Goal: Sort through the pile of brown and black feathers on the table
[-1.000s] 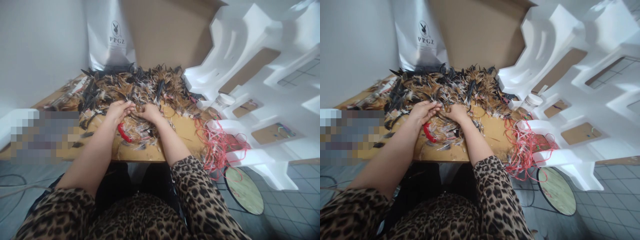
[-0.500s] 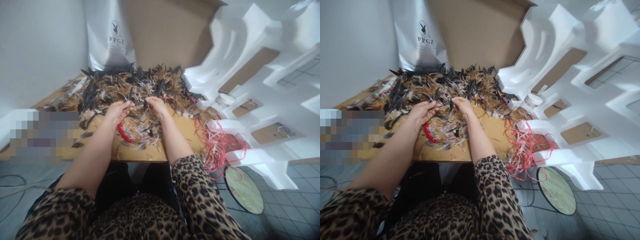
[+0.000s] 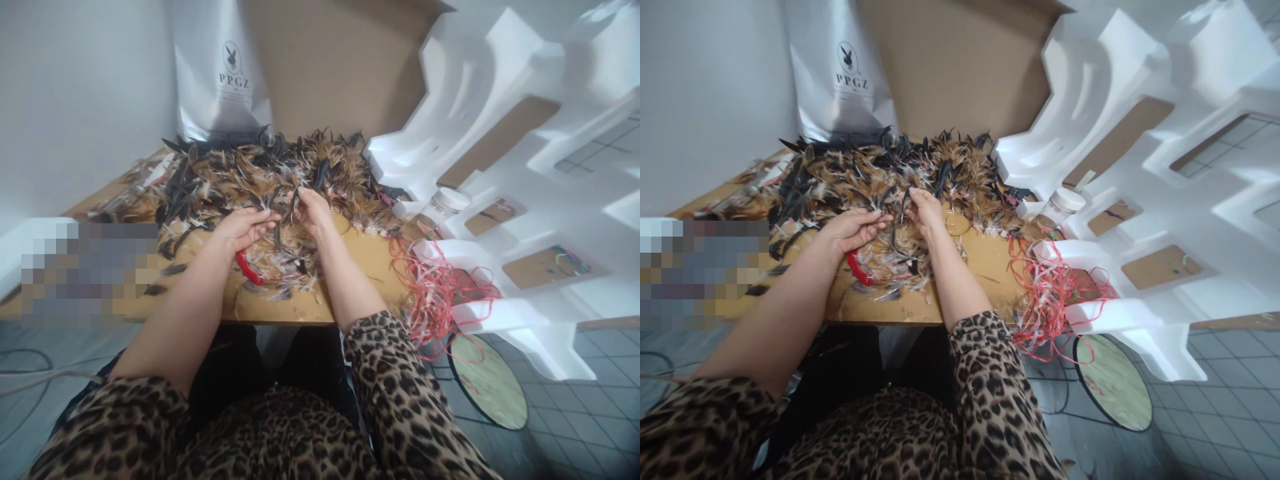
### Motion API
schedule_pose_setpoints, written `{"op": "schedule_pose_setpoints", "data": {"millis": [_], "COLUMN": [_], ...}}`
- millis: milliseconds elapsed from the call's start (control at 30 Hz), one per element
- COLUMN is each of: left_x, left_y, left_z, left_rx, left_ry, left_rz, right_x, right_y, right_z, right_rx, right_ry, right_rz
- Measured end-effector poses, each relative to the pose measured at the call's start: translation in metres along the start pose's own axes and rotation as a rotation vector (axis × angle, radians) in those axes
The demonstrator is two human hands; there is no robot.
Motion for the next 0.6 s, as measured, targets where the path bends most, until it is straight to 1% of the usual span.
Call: {"op": "schedule_pose_setpoints", "data": {"millis": [133, 333, 467, 600], "left_x": [0.003, 0.012, 0.016, 0.015], "left_y": [0.007, 0.014, 0.015, 0.016], "left_z": [0.005, 0.008, 0.008, 0.007], "left_rx": [0.054, 0.114, 0.138, 0.119], "left_ry": [-0.089, -0.170, -0.177, -0.165], "left_rz": [0.060, 0.122, 0.166, 0.194], "right_x": [-0.002, -0.008, -0.012, -0.014], "right_y": [0.006, 0.013, 0.017, 0.020], "right_z": [0.000, 0.001, 0.006, 0.008], "right_rx": [-0.014, -0.034, -0.058, -0.050], "right_ry": [-0.097, -0.198, -0.214, -0.205], "right_rz": [0.025, 0.034, 0.043, 0.053]}}
Point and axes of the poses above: each hand's wrist, its own z-axis away from the middle knuckle, its own y-axis out of the palm, x = y × z, the point moved 4 cm from there along -z, towards the middle knuckle, and after that the axes turned 12 degrees about y, right-handed, at the moved point
